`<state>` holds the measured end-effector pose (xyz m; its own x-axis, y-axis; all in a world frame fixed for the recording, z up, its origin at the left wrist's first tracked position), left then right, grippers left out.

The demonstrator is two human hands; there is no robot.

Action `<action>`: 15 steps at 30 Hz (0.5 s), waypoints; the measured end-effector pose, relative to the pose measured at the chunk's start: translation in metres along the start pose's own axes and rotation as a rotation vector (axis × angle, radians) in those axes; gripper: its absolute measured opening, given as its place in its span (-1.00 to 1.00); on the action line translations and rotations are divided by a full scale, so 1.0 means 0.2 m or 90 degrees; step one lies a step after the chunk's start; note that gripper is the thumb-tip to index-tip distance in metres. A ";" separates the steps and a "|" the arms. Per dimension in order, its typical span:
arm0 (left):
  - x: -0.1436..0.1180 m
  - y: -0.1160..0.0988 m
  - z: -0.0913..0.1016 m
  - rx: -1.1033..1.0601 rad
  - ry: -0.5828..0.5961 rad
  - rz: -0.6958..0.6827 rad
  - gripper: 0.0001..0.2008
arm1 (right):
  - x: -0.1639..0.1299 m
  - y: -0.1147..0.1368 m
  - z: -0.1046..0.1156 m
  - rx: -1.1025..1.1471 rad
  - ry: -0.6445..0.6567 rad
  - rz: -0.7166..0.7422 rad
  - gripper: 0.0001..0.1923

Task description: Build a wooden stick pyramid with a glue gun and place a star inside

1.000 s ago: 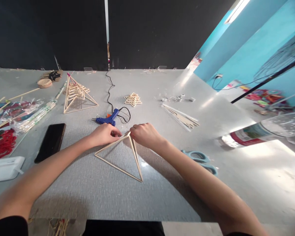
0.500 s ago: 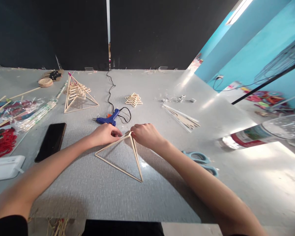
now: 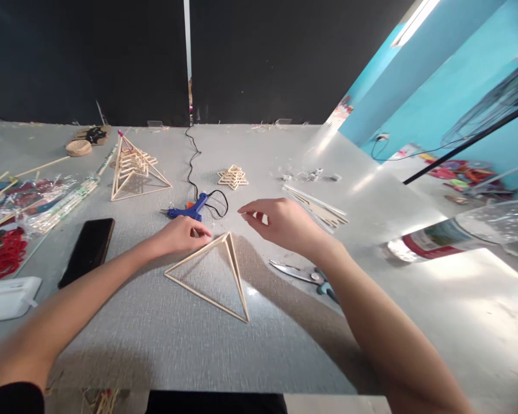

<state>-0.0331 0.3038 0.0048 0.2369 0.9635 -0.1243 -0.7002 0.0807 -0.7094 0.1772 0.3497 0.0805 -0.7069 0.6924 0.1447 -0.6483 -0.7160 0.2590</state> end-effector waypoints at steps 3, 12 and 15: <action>-0.03 -0.06 0.10 -0.021 -0.017 -0.004 -0.63 | -0.04 0.07 0.13 0.280 -0.155 0.068 -0.75; -0.29 -0.43 0.25 -0.088 0.072 -0.045 -0.63 | -0.13 0.31 0.19 0.536 -0.140 0.275 -0.84; -0.33 -0.47 0.24 -0.064 0.068 -0.051 -0.68 | -0.14 0.32 0.19 0.505 -0.132 0.299 -0.84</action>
<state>-0.0159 0.2460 0.1126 0.3642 0.9216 -0.1338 -0.6058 0.1253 -0.7857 0.1654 0.2881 0.1293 -0.7328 0.4051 0.5467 0.1262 -0.7086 0.6943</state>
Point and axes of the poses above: each hand's wrist, its own x-axis towards the middle knuckle, its own z-axis out of the back of the hand, y = z × x, the point moved 6 cm from there along x, towards the middle knuckle, and after that the axes turned 1 degree about x, right-handed, at the moved point
